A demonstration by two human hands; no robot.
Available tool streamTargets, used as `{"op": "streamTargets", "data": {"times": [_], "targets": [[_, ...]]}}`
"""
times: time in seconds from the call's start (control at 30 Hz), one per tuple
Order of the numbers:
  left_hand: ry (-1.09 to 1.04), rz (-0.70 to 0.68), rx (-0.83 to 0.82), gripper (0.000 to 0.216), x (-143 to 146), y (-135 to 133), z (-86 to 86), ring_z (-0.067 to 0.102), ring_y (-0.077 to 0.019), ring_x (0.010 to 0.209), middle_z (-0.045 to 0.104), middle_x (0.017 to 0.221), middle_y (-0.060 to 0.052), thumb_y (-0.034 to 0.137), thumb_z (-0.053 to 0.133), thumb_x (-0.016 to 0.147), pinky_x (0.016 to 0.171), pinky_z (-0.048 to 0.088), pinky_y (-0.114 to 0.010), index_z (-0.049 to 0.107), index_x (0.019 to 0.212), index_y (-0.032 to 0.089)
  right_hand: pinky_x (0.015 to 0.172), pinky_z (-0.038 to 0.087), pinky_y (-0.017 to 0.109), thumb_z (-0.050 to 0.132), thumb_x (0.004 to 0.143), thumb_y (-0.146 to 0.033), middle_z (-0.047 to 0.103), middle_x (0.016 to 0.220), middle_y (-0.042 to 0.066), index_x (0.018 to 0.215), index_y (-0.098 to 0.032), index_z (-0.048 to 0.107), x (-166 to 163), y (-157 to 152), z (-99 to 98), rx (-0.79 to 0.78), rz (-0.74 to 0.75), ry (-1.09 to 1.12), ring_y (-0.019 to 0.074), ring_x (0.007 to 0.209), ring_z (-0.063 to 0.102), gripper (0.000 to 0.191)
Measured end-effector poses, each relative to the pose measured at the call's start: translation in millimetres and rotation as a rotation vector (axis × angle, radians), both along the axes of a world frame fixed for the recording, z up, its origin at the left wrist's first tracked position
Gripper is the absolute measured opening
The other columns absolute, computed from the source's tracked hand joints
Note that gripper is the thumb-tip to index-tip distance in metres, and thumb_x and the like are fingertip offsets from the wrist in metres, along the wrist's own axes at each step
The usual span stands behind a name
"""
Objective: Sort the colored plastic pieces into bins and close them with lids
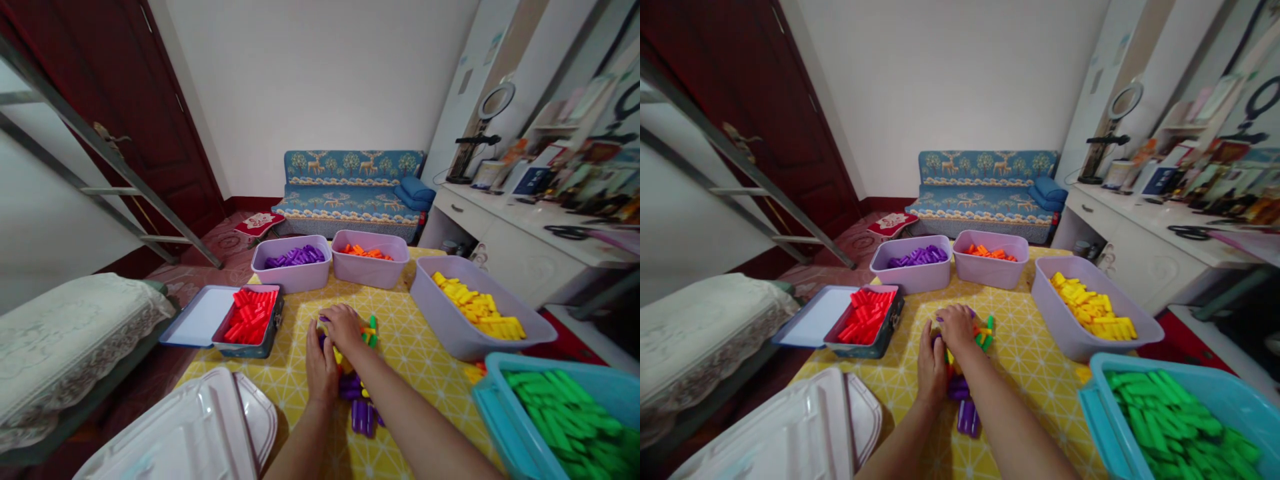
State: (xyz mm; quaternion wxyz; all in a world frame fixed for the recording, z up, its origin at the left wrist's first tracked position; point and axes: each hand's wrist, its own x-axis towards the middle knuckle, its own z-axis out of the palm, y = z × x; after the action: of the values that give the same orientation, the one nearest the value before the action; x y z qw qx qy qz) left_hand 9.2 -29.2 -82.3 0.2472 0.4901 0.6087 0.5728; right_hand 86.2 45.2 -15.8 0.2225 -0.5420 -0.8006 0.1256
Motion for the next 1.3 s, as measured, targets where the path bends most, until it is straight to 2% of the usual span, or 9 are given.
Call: {"op": "streamTargets", "data": {"times": [0.1, 0.17, 0.3, 0.4, 0.7, 0.83, 1.0, 1.13, 1.3], "targets": [[-0.011, 0.01, 0.008, 0.054, 0, 0, -2.5, 0.039, -0.0244, 0.145, 0.042, 0.155, -0.017, 0.039, 0.036, 0.099, 0.119, 0.033, -0.043, 0.04, 0.148, 0.015, 0.096, 0.043, 0.031, 0.049, 0.093, -0.016, 0.069, 0.117, 0.008, 0.118, -0.021, 0.068, 14, -5, 8.0, -0.009, -0.093, 0.086, 0.0197, 0.11, 0.06, 0.032], [-0.032, 0.025, 0.013, 0.053, 0, 0, -3.8, 0.039, -0.0246, 0.144, 0.044, 0.154, -0.016, 0.039, 0.036, 0.1, 0.119, 0.034, -0.043, 0.042, 0.147, 0.015, 0.091, 0.046, 0.027, 0.051, 0.09, -0.013, 0.07, 0.114, 0.008, 0.114, -0.02, 0.069, 26, -11, 12.2, -0.04, -0.101, 0.109, 0.0176, 0.104, 0.063, 0.03], [-0.071, 0.034, 0.01, 0.053, -1, 1, -7.9, 0.046, -0.0248, 0.14, 0.048, 0.15, -0.018, 0.041, 0.036, 0.1, 0.116, 0.037, -0.043, 0.044, 0.145, 0.014, 0.083, 0.047, 0.026, 0.062, 0.083, -0.012, 0.072, 0.099, 0.005, 0.098, -0.02, 0.074, 45, -28, 16.1, -0.153, -0.016, 0.059, 0.0171, 0.092, 0.066, 0.02], [-0.084, 0.032, 0.005, 0.053, -2, 1, -10.6, 0.053, -0.0241, 0.133, 0.054, 0.144, -0.018, 0.042, 0.037, 0.099, 0.113, 0.041, -0.042, 0.046, 0.143, 0.014, 0.089, 0.046, 0.03, 0.066, 0.081, -0.015, 0.071, 0.106, 0.008, 0.105, -0.019, 0.073, 49, -43, 15.7, -0.195, 0.025, -0.046, 0.0214, 0.101, 0.065, 0.025], [-0.039, 0.042, 0.012, 0.047, -2, 3, -9.4, 0.061, -0.0242, 0.121, 0.062, 0.133, -0.017, 0.04, 0.037, 0.099, 0.107, 0.047, -0.043, 0.053, 0.134, 0.014, 0.098, 0.043, 0.034, 0.06, 0.085, -0.015, 0.067, 0.12, 0.01, 0.117, -0.02, 0.07, 39, -58, 23.2, -0.232, -0.046, -0.154, 0.0252, 0.116, 0.059, 0.033], [-0.029, 0.057, 0.012, 0.047, -3, 2, -5.9, 0.062, -0.0242, 0.119, 0.063, 0.13, -0.019, 0.039, 0.034, 0.099, 0.106, 0.047, -0.044, 0.053, 0.133, 0.012, 0.101, 0.038, 0.039, 0.053, 0.086, -0.011, 0.067, 0.119, 0.009, 0.112, -0.021, 0.071, 33, -58, 26.3, -0.083, 0.023, -0.189, 0.0266, 0.119, 0.053, 0.033], [-0.025, 0.089, 0.017, 0.046, -3, 1, -3.2, 0.059, -0.0253, 0.123, 0.062, 0.131, -0.018, 0.04, 0.035, 0.098, 0.107, 0.046, -0.044, 0.055, 0.13, 0.014, 0.096, 0.04, 0.039, 0.045, 0.095, -0.016, 0.069, 0.117, 0.006, 0.113, -0.024, 0.069, 11, -53, 19.2, -0.04, 0.176, -0.23, 0.0251, 0.113, 0.054, 0.031], [-0.048, 0.11, -0.001, 0.045, -3, 2, -5.2, 0.058, -0.0245, 0.125, 0.063, 0.131, -0.017, 0.038, 0.035, 0.098, 0.11, 0.044, -0.044, 0.054, 0.131, 0.014, 0.097, 0.041, 0.041, 0.045, 0.098, -0.023, 0.069, 0.113, 0.007, 0.102, -0.023, 0.073, -3, -48, 9.7, -0.075, 0.163, -0.312, 0.0286, 0.115, 0.054, 0.028], [-0.04, 0.093, 0.012, 0.044, -4, 3, -6.5, 0.058, -0.0244, 0.125, 0.062, 0.131, -0.019, 0.038, 0.033, 0.099, 0.112, 0.042, -0.045, 0.058, 0.126, 0.013, 0.098, 0.042, 0.046, 0.043, 0.098, -0.021, 0.067, 0.117, 0.011, 0.115, -0.018, 0.069, -7, -47, 3.9, -0.075, 0.143, -0.299, 0.0308, 0.113, 0.057, 0.031]]}}
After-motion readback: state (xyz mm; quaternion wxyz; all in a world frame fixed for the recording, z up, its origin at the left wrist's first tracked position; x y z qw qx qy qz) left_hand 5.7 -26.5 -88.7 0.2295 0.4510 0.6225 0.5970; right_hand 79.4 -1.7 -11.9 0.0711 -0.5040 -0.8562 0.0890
